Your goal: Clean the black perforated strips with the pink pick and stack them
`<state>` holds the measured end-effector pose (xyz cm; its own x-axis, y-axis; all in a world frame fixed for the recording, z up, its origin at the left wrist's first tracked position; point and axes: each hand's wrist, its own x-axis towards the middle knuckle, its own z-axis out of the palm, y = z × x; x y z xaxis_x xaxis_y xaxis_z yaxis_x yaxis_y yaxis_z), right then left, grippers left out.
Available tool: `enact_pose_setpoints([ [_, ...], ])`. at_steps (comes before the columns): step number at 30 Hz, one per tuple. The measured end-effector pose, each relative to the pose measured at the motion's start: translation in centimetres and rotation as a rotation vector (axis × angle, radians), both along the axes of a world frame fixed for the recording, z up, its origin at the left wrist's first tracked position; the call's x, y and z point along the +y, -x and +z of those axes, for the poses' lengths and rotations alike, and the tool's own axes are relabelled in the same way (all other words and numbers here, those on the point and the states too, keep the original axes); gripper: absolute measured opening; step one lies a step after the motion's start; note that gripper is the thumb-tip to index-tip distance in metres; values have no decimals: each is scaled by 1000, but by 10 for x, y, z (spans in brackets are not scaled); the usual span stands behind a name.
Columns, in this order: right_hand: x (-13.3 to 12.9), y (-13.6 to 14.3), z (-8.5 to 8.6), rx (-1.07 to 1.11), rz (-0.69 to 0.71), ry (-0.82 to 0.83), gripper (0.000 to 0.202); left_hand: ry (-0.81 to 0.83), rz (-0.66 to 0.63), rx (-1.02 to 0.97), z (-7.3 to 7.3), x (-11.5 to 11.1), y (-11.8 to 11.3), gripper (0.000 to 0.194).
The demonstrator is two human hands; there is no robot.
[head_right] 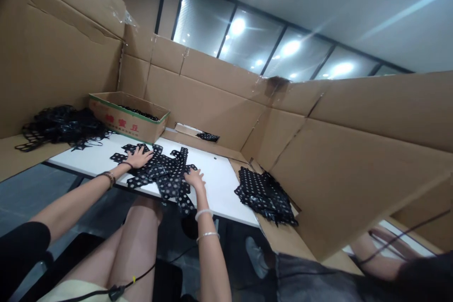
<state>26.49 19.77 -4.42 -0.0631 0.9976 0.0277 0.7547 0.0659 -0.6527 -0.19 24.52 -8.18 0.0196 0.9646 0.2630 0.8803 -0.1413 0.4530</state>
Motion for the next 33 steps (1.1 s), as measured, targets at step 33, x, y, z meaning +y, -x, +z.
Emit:
enact_pose_setpoints([
  [33,-61,-52,-138,-424,-151,-1064,38,-93,72,148,-28,-2,5,45],
])
